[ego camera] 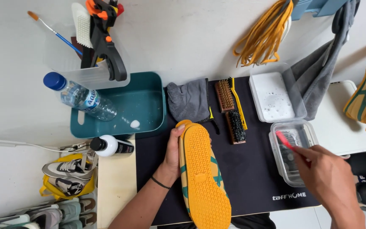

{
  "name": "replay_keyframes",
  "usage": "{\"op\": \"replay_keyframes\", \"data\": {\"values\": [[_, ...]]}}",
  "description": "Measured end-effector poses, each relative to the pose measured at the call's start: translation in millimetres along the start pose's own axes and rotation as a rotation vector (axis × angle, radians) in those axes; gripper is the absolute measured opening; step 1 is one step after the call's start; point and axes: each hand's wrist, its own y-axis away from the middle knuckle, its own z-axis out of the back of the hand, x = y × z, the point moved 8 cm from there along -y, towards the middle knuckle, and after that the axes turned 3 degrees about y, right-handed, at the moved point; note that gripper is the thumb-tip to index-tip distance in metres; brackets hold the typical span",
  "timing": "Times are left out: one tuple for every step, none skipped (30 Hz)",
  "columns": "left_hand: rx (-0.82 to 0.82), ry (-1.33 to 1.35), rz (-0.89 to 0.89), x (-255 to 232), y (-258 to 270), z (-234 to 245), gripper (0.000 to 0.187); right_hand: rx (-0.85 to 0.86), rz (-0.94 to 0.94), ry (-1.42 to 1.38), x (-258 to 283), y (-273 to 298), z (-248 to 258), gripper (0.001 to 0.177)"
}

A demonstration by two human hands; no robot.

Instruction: The person holds a yellow and green sneaker and scrubs the sole with a red toothbrush. They repeatedly dip the brush into a container of soapy water and continue scrubbing the textured bottom of the shoe.

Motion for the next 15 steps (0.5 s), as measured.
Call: {"op": "replay_keyframes", "data": {"values": [[-0.008,-0.003,0.000,-0.1,-0.3,0.3,0.051,0.019,0.040,-0.053,3.5,0.8,-2.8,0.025],[-0.007,-0.004,0.005,0.3,-1.5,0.9,0.051,0.021,0.035,-0.054,1.3,2.7,-3.2,0.025],[0.004,-0.007,-0.015,-0.5,-2.0,1.0,0.052,-0.009,0.014,0.047,-2.6,5.7,-1.6,0.019],[0.014,-0.009,-0.034,-1.1,-2.5,1.0,0.052,-0.039,-0.008,0.149,-6.3,8.8,0.2,0.020],[0.019,-0.010,-0.026,-0.4,-3.0,0.8,0.052,-0.037,-0.017,0.150,-4.3,5.9,2.2,0.020],[0.027,0.010,-0.016,0.5,-3.6,0.2,0.053,-0.033,-0.021,0.098,-2.1,3.0,4.0,0.021],[0.036,0.030,-0.005,2.1,-4.1,-0.3,0.053,-0.030,-0.027,0.046,-0.3,0.3,5.5,0.023],[0.041,0.030,0.004,4.3,-5.4,-0.4,0.053,-0.028,-0.037,0.048,-2.3,1.4,4.1,0.023],[0.050,0.042,0.003,4.4,-5.6,-0.1,0.053,-0.019,0.025,0.001,2.9,1.2,2.2,0.019],[0.059,0.054,0.001,4.1,-5.4,0.4,0.053,-0.012,0.087,-0.047,8.6,1.6,0.9,0.022],[0.057,0.054,-0.001,4.1,-5.3,-0.4,0.053,-0.012,0.090,-0.048,8.7,3.3,2.8,0.022],[0.049,0.042,-0.010,3.3,-4.8,-0.6,0.052,0.010,0.035,-0.006,4.6,5.1,2.9,0.021],[0.040,0.030,-0.022,1.6,-4.0,-0.7,0.051,0.030,-0.017,0.035,1.2,6.5,4.0,0.021],[0.038,0.031,-0.028,1.5,-3.7,0.6,0.051,0.028,-0.011,0.035,1.5,3.8,1.5,0.021],[0.048,0.036,-0.014,2.6,-3.9,0.5,0.052,-0.018,0.028,-0.011,4.7,0.3,2.9,0.021]]}}
